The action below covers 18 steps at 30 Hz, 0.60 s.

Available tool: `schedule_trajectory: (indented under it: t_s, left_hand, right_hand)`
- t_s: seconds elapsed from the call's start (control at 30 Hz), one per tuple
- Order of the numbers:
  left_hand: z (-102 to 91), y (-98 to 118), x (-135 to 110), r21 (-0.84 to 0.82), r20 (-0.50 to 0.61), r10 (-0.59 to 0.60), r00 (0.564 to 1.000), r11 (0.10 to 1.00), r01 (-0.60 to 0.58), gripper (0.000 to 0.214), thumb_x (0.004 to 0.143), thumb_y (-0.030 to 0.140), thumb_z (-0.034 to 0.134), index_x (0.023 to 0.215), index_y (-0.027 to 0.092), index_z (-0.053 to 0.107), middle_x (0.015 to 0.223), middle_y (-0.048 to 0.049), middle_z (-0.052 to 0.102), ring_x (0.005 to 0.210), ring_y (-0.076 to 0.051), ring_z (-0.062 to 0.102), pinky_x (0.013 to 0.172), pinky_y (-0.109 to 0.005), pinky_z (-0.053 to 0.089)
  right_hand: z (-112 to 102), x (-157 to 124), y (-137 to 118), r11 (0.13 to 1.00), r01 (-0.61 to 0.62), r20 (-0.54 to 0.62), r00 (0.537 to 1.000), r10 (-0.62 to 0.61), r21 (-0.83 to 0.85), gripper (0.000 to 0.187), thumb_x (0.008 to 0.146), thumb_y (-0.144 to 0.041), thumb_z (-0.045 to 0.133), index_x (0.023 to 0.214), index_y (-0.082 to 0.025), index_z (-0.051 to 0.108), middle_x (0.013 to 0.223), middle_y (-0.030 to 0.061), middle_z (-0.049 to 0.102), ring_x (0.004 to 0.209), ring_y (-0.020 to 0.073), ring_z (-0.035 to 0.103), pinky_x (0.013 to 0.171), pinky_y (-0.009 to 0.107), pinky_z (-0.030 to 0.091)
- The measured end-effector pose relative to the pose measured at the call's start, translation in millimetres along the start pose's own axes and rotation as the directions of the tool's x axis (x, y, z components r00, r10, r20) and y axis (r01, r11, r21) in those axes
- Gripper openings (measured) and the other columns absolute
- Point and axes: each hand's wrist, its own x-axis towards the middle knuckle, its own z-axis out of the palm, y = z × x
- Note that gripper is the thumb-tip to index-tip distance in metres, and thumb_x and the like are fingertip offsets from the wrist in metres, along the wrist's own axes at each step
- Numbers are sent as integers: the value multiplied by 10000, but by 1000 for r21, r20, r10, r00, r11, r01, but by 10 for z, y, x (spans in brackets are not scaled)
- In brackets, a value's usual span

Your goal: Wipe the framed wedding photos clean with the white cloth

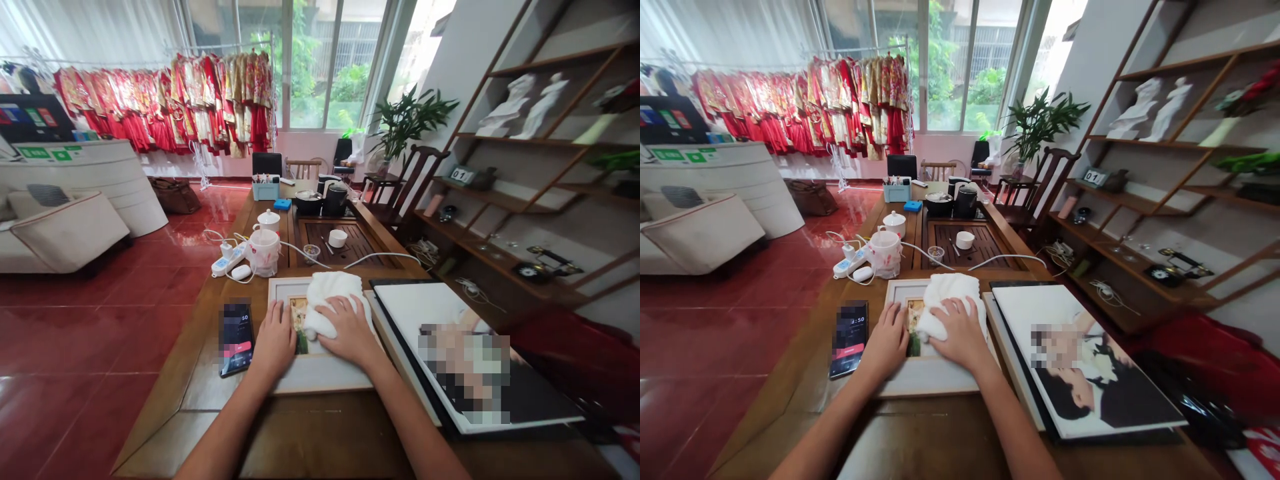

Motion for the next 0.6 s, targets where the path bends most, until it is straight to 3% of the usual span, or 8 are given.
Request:
schedule_trajectory:
  t_s: [0.3, 0.6]
  left_hand:
    - [0, 0, 5, -6, -1, -8, 1000, 1000, 8, 457, 900, 179, 364, 1343, 104, 445, 1432, -156, 421, 1402, -263, 272, 1100, -409, 337]
    - [-1, -6, 2, -17, 8, -2, 1000, 1000, 2, 455, 904, 186, 363, 1344, 101, 442, 1436, -160, 416, 1403, -261, 269, 1106, -412, 329]
  right_hand:
    - [-139, -430, -135, 995, 20, 62, 998, -26, 94, 414, 719, -416, 651, 1119, -316, 610, 1152, 38, 610, 1132, 266, 476, 1103, 500, 99]
    - [-9, -33, 11, 999, -20, 2, 1000, 20, 44, 439, 758, -465, 615, 1163, -298, 604, 1212, 70, 588, 1170, 291, 443, 1077, 528, 129]
